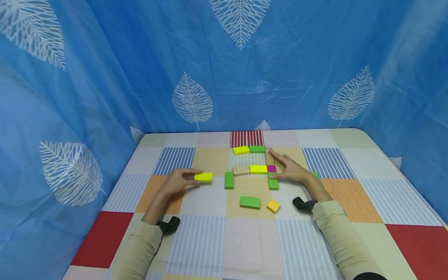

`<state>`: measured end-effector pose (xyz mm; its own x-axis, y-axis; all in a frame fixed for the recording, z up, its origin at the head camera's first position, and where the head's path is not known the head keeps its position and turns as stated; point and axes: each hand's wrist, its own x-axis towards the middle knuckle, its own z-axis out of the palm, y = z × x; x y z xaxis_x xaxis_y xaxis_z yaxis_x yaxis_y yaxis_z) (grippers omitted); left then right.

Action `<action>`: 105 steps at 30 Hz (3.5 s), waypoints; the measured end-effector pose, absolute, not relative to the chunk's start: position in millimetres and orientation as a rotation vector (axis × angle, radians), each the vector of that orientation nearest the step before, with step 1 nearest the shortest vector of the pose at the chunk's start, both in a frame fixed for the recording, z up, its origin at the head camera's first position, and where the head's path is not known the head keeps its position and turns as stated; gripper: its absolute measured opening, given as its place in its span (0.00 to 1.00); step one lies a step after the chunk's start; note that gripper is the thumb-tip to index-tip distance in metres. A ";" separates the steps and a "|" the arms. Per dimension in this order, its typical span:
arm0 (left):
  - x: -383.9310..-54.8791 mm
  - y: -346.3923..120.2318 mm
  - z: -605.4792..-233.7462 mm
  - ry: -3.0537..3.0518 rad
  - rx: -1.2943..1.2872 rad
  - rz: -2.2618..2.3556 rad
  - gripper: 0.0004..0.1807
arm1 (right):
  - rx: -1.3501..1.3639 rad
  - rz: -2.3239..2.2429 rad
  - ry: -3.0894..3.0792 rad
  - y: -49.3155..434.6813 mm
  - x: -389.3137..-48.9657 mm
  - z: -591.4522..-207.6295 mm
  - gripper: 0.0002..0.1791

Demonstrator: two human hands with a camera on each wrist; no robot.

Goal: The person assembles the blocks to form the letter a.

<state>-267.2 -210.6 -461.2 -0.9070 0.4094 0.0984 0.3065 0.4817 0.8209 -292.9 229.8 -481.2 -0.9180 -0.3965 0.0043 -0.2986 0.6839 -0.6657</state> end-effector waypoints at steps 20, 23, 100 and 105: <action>-256.7 -62.0 -453.5 2.711 1.116 1.076 0.19 | -0.545 -1.031 2.766 230.0 -295.6 -483.3 0.59; -256.1 -56.2 -456.2 2.739 1.100 0.968 0.19 | -0.545 -1.026 2.763 230.2 -296.3 -483.6 0.59; -290.7 -124.4 -489.7 2.621 0.880 1.374 0.18 | -0.878 -1.035 2.980 124.6 -203.6 -470.6 0.21; -292.5 -123.0 -489.3 2.633 0.883 1.344 0.17 | -0.877 -1.060 2.983 116.0 -196.1 -471.2 0.20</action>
